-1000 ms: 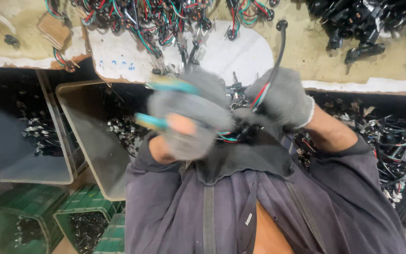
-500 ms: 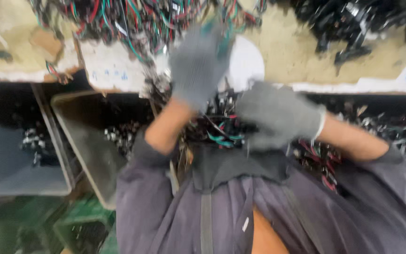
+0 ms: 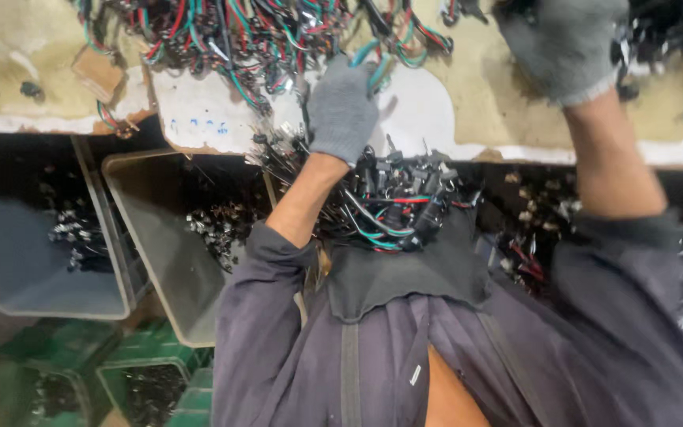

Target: The person repeatedly strips insulation from the ends of small electrical wires using a handheld tool. They pick up individual wires from a pile, strip the ends, and place the processed wires into a bin below the work surface.

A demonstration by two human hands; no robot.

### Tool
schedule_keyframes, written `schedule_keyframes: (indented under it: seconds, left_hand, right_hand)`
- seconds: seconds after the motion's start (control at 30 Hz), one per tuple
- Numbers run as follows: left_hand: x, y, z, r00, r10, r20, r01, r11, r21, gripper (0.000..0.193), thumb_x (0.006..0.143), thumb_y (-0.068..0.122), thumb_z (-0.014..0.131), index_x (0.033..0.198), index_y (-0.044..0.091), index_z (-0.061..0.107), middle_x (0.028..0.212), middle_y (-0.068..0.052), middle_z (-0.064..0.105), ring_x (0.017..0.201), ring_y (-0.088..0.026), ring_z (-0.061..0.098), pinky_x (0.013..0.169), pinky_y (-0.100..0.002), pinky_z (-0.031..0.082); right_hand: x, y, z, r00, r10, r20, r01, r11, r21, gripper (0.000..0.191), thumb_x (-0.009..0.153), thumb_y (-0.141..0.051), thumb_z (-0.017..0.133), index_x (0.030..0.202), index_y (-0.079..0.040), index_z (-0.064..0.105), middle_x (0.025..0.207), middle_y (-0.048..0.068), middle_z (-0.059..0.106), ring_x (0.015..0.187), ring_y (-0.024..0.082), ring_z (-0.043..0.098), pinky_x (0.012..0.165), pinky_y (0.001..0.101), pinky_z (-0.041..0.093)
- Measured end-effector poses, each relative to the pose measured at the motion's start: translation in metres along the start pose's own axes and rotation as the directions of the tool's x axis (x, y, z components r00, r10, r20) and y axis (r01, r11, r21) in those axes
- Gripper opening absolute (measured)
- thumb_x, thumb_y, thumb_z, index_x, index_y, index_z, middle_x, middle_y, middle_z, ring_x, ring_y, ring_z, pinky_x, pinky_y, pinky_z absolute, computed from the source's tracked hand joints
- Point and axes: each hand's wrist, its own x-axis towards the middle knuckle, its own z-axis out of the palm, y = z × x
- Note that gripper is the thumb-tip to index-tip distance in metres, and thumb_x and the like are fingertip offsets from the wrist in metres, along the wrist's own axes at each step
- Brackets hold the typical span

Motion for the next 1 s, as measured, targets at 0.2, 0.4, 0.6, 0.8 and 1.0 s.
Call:
schedule_keyframes:
  seconds: [0.2, 0.4, 0.6, 0.8, 1.0]
  left_hand:
    - [0.004, 0.013, 0.012, 0.976, 0.13, -0.176, -0.105, 0.984, 0.145, 0.038, 0.081, 0.03, 0.081, 0.111, 0.009, 0.071, 0.092, -0.016, 0.064, 0.078, -0.031, 0.069, 0.063, -0.042, 0.057]
    - [-0.018, 0.039, -0.07, 0.954, 0.171, -0.248, -0.231, 0.944, -0.237, 0.037, 0.094, 0.005, 0.074, 0.131, 0.011, 0.071, 0.098, -0.01, 0.069, 0.085, -0.023, 0.069, 0.073, -0.036, 0.057]
    - [-0.069, 0.07, -0.114, 0.981, 0.186, -0.058, -0.146, 0.503, -0.852, 0.036, 0.099, 0.002, 0.078, 0.133, 0.007, 0.069, 0.108, -0.006, 0.075, 0.092, -0.009, 0.068, 0.086, -0.026, 0.058]
    - [-0.078, 0.053, -0.088, 0.971, 0.233, -0.056, -0.171, 0.514, -0.84, 0.035, 0.099, 0.0, 0.075, 0.131, 0.009, 0.069, 0.109, -0.008, 0.075, 0.102, -0.011, 0.072, 0.101, -0.027, 0.056]
    - [-0.061, 0.069, -0.117, 0.929, 0.339, -0.149, -0.342, 0.632, -0.696, 0.041, 0.086, -0.006, 0.072, 0.125, 0.008, 0.072, 0.098, -0.013, 0.07, 0.099, -0.02, 0.074, 0.1, -0.036, 0.058]
  right_hand:
    - [-0.013, -0.062, -0.007, 0.936, 0.325, -0.132, -0.199, 0.802, 0.564, 0.018, 0.102, 0.006, 0.063, 0.118, 0.0, 0.057, 0.105, 0.015, 0.063, 0.091, 0.025, 0.062, 0.081, 0.0351, 0.05]
    - [-0.035, -0.088, -0.01, 0.98, 0.176, -0.091, -0.115, 0.879, 0.463, 0.043, 0.087, -0.027, 0.093, 0.102, -0.003, 0.06, 0.088, 0.011, 0.059, 0.077, 0.029, 0.06, 0.069, 0.0371, 0.047]
    - [-0.025, -0.097, -0.019, 0.999, -0.024, 0.03, 0.002, 0.811, 0.585, 0.069, 0.075, -0.062, 0.088, 0.103, -0.003, 0.066, 0.078, 0.01, 0.06, 0.069, 0.032, 0.061, 0.063, 0.0401, 0.045]
    - [-0.007, -0.107, -0.027, 0.984, -0.096, 0.148, -0.051, 0.649, 0.759, 0.071, 0.083, -0.067, 0.078, 0.115, -0.005, 0.068, 0.099, 0.009, 0.072, 0.085, 0.029, 0.072, 0.077, 0.0351, 0.055]
    - [-0.008, -0.113, -0.027, 0.965, -0.049, 0.259, -0.164, 0.658, 0.735, 0.064, 0.081, -0.058, 0.082, 0.115, -0.005, 0.069, 0.098, 0.01, 0.072, 0.082, 0.028, 0.071, 0.076, 0.0352, 0.054]
